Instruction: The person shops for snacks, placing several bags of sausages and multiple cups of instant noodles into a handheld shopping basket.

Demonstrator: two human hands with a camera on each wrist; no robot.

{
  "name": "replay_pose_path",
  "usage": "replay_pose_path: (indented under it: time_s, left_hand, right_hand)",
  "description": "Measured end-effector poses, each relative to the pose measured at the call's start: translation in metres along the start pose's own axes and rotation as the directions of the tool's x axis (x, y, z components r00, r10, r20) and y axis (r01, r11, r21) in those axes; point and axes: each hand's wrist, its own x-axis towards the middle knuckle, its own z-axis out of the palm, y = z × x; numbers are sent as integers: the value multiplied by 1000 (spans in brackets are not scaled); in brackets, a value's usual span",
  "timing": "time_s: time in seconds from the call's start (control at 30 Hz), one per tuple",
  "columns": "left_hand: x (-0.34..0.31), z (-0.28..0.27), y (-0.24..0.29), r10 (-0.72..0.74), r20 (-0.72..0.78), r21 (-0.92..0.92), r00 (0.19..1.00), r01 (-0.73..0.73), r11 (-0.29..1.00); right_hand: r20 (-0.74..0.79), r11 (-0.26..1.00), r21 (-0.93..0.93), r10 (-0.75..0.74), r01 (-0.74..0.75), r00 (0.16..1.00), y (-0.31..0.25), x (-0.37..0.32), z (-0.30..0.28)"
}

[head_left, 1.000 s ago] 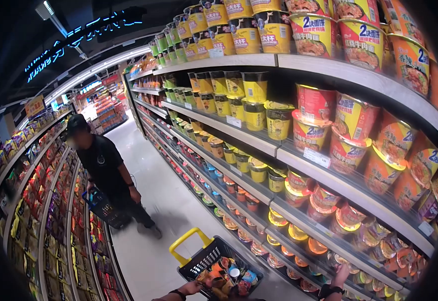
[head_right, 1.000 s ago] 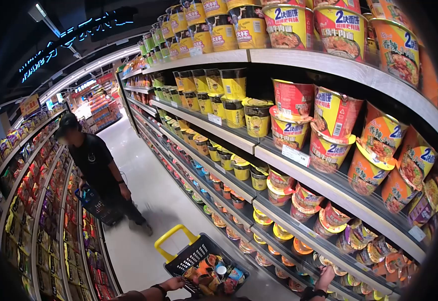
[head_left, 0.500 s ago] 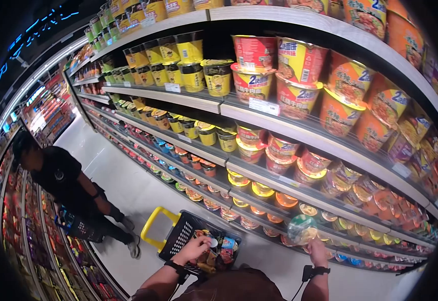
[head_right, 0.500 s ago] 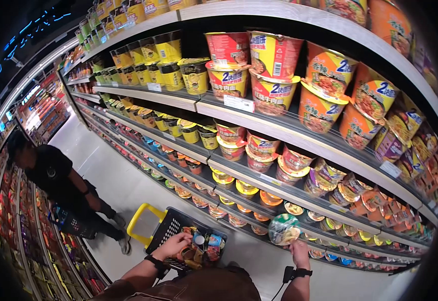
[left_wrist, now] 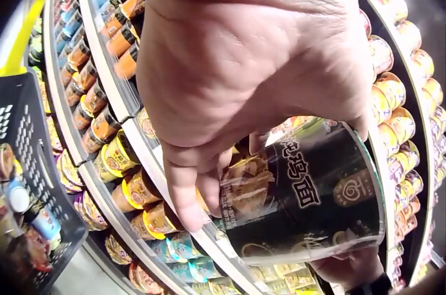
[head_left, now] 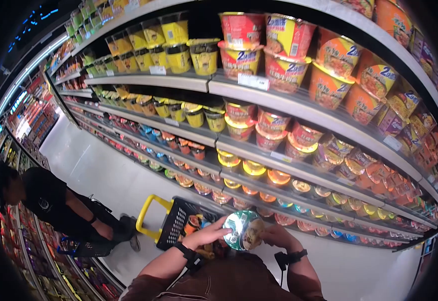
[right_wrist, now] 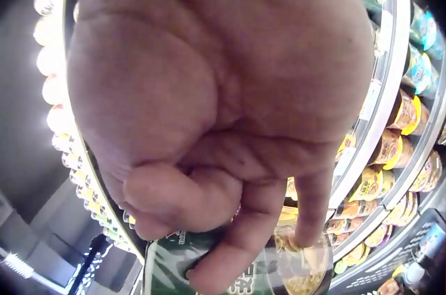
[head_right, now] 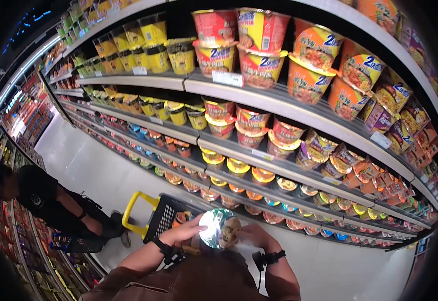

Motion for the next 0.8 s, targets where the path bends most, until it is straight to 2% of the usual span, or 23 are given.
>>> replay_pose_path:
  time_s: [0.03,0.07,0.1,0.2,0.27,0.3,0.37,0.4,0.43,0.5,0.57,0.6,0.63,0.7,0.73,0.8]
  left_hand:
    - [-7,-1,-3,-36,-28,-9,999,35,999]
    - [-10,-2,-16,-67,-77,-140,995,56,989]
    - [-14,-8,-21,-80,-92,-115,993,69,991]
    - [-32,-11,-21,-114,-185,-248,976,66,967]
    - [-45,-15,-20,-161,-206,-269,965,102,958]
    - [-53,-17,-22,-209,-222,-285,952,142,948]
    - [-60,-30,-54,-229,-232,-261,945,166,951]
    - [-63,-32,-61,-219,-255,-306,942,136,942]
    - [-66,-33,-67,-207,-280,-347,937,102,932]
    - [-75,-34,-68,-206,-288,-375,935,87,923]
    - [-85,-32,-57,-277,-305,-405,911,139,904]
    - [-91,-32,-46,-309,-316,-330,897,202,922]
    - [-93,-34,-54,-317,-320,-343,893,203,917]
    - [-96,-40,-70,-301,-359,-327,883,183,927]
    - [-99,-44,-72,-232,-324,-319,917,125,939]
    - [-105,-50,-73,-215,-326,-303,921,113,946]
  right_hand:
    - [17,999,-39,22,-21,1000,-1,2,5]
    - [41,998,36,-46,44,998,4,8,9]
    - [-20,998,62,-21,23,1000,0,13,17]
    - [-26,999,-34,-10,9,1000,18,40,30]
    - [-130,988,-28,-153,151,980,42,57,47]
    - [-120,990,-29,-142,139,983,36,58,52]
    - [80,979,191,54,-68,995,21,60,62]
    - [205,964,238,69,-119,976,23,68,65]
    - [216,964,231,80,-130,973,25,73,69]
    - [327,911,362,78,-201,942,25,83,80]
    - [369,907,366,65,-210,927,34,97,91]
    - [369,914,356,52,-193,928,31,100,95]
    - [368,922,346,37,-174,929,27,103,98]
    - [393,928,320,55,-192,918,23,108,103]
    - [392,934,328,-1,-139,920,24,112,105]
    - [377,944,328,-101,-30,921,24,119,108]
